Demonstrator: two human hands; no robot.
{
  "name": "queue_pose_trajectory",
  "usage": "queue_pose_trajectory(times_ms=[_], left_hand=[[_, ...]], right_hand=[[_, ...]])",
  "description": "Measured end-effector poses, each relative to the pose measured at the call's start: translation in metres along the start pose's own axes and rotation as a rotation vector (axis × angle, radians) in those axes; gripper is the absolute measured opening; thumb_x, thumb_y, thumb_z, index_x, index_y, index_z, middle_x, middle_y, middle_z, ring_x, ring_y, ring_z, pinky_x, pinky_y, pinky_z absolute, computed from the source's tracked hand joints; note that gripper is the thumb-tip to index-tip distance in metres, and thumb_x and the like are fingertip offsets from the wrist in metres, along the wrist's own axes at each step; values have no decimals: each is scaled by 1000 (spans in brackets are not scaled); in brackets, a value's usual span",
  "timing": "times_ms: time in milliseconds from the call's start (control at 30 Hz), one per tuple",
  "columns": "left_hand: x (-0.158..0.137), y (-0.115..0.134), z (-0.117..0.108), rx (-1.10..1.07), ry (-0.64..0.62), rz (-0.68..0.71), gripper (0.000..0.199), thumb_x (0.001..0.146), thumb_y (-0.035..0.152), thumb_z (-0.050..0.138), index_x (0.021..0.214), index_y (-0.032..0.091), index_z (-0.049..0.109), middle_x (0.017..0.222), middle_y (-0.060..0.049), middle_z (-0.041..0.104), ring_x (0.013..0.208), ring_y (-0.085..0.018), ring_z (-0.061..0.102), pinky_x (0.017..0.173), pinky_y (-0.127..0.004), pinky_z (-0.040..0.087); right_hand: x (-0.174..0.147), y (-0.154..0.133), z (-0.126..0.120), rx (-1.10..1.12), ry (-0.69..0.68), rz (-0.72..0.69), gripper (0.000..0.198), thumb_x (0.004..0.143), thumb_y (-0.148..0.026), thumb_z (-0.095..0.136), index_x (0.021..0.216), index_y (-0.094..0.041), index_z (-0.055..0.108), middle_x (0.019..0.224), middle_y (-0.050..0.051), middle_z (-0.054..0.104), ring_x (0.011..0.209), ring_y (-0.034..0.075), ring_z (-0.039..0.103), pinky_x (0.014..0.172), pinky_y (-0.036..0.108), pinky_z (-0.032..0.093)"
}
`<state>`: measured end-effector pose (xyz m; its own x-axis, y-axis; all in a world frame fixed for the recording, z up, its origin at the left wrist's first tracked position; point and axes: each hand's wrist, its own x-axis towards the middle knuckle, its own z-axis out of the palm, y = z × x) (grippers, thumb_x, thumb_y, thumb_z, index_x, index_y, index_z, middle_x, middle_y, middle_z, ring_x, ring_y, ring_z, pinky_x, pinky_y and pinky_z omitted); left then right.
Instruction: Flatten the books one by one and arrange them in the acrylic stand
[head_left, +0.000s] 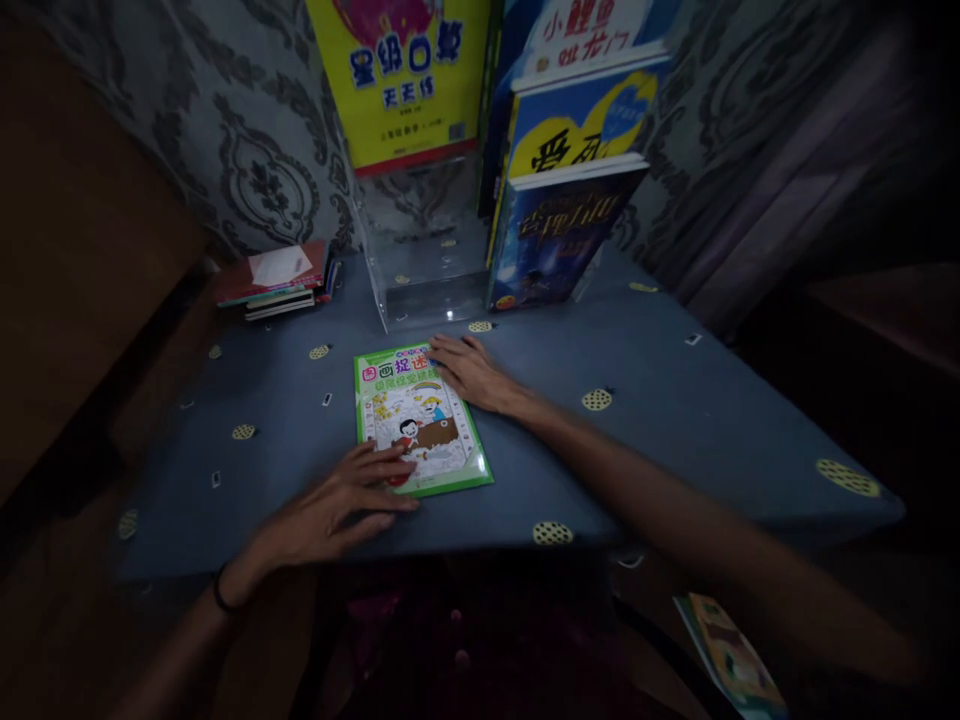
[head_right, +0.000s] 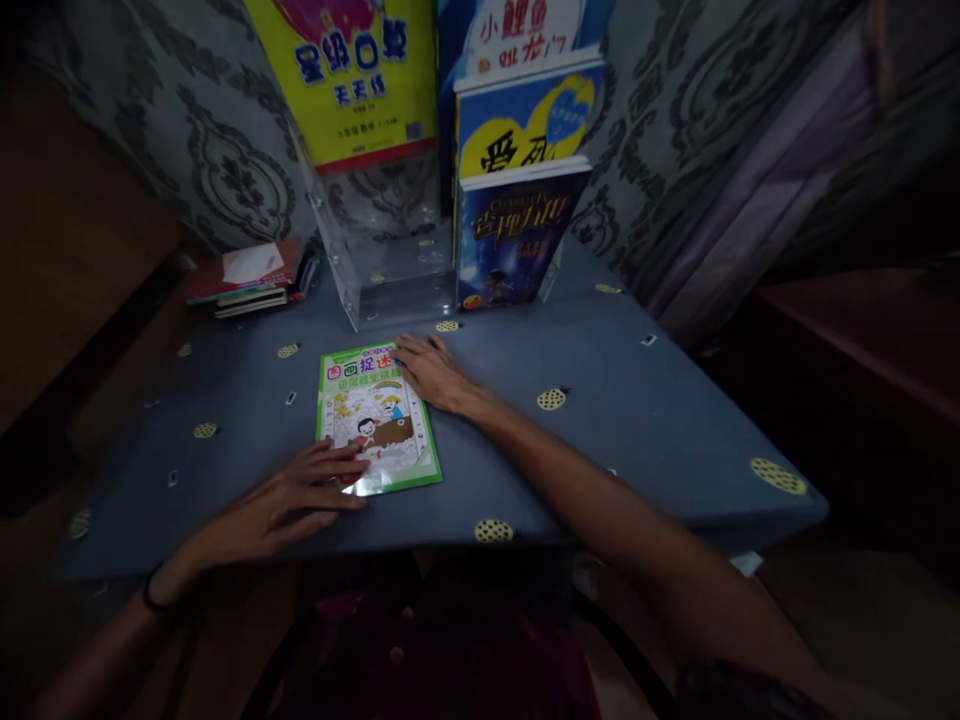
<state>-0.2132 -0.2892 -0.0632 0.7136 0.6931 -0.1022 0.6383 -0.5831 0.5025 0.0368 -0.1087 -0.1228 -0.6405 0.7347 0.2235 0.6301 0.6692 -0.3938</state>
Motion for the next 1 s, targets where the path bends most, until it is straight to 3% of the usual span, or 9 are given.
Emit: queue_pose_trajectory(times_ms=[167, 267, 367, 533, 733, 867, 1000], left_hand=[[1, -20, 12, 43, 246, -135, 43, 105, 39, 47, 146, 30, 54, 156, -6, 52, 150, -25, 41, 124, -57, 34], [5, -34, 23, 123, 319, -182, 43, 105, 42, 47, 144, 27, 58, 152, -9, 56, 147, -28, 46, 123, -58, 35], [7, -45, 32, 139, 380, -149, 40, 105, 39, 46, 141, 27, 60, 147, -9, 61, 145, -28, 48, 121, -58, 39], [9, -57, 41, 165, 499, -107, 36, 105, 37, 43, 134, 28, 63, 149, -9, 59, 144, -28, 49, 118, -58, 43], [23, -73, 53, 194, 626, -342, 47, 100, 45, 49, 141, 23, 59, 154, -16, 52, 147, -39, 43, 117, -66, 39], [42, -88, 55, -61, 725, -376, 52, 97, 46, 50, 142, 22, 56, 149, -18, 57, 142, -39, 50, 115, -64, 42], [56, -91, 42, -686, 899, -365, 64, 85, 58, 66, 139, 24, 55, 136, -15, 67, 123, -35, 66, 103, -51, 56]], right_hand=[[1, -56, 3, 8, -72, -180, 36, 103, -20, 45, 133, -20, 64, 149, 12, 59, 145, 24, 47, 124, 55, 27], [-3, -86, 14, 53, -136, -307, 38, 103, -22, 44, 139, -19, 58, 151, 13, 57, 146, 23, 46, 123, 52, 31], [-10, -91, 20, 40, -107, -237, 41, 103, -23, 43, 142, -16, 55, 154, 16, 53, 149, 24, 42, 124, 52, 30], [-36, -66, 8, -32, -71, -35, 50, 104, -32, 43, 148, -8, 50, 158, 22, 45, 153, 30, 34, 125, 56, 28], [-72, -61, 1, -117, 18, 171, 53, 99, -31, 50, 151, -18, 51, 160, 19, 42, 151, 34, 36, 124, 60, 32], [-79, -57, 11, -121, 10, 150, 53, 98, -25, 49, 150, -19, 53, 161, 16, 41, 150, 34, 39, 123, 55, 37], [-77, -46, 22, -84, 44, 131, 50, 97, -21, 49, 146, -27, 59, 163, 9, 41, 150, 34, 38, 121, 55, 40]])
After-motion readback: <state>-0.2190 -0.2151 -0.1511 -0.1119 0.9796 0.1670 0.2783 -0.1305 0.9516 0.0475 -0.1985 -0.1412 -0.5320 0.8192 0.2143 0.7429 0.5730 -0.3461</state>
